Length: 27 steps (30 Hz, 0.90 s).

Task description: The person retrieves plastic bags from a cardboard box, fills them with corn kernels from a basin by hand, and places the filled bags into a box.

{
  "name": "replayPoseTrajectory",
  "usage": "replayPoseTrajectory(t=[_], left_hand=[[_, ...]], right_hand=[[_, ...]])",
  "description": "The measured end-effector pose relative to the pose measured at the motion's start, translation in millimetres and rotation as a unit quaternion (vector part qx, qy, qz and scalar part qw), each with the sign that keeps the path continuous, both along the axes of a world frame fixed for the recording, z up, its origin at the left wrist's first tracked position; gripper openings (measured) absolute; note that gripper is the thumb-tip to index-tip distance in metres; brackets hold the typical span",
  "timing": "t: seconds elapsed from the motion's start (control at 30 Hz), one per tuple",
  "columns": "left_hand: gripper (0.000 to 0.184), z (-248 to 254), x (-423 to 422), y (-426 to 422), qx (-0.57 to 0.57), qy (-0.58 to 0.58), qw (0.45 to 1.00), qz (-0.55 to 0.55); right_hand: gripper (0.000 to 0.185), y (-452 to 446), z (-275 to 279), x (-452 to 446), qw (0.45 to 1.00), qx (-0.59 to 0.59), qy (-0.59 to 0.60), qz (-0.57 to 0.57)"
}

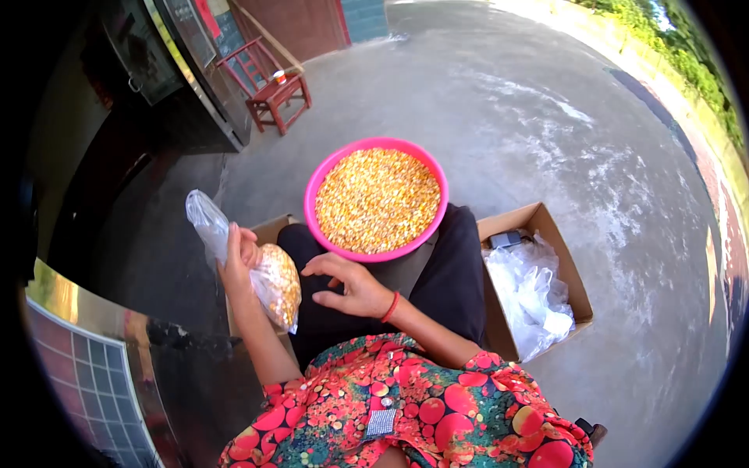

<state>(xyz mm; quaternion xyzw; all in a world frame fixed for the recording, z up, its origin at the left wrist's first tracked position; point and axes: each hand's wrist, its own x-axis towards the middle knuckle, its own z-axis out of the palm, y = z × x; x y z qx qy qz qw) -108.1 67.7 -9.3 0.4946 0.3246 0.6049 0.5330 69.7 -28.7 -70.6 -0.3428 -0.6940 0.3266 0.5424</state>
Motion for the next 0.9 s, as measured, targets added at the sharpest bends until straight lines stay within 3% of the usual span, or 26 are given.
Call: replayPoseTrajectory(t=[0.13,0.23,0.3,0.4,0.9], left_hand=[[0.054,-8.6,-69.7,13.4,-0.017,-0.043,0.998,-0.042],[0.055,-26.8,-105.6,28.8,-0.055,0.000,0.998,0.006],[0.053,-42.9,-124.3,37.4,-0.114,0.093,0.985,0.094],[0.049,-82.8,-157.0,53.7,-0.151,0.162,0.966,0.130],[0.036,-312.2,-247.7,117.0,-0.270,0.254,0.890,0.267]], right_hand=[[0.020,1.0,-15.6,13.8,0.991,-0.125,0.042,0.036],[0.021,2.3,-28.8,30.6,0.979,-0.194,0.007,0.052],[0.021,5.4,-40.3,40.8,0.971,-0.232,-0.017,0.054],[0.022,6.8,-51.7,50.1,0.967,-0.254,-0.022,0.027],[0.018,-19.7,-84.1,110.0,0.905,-0.418,-0.009,-0.072]])
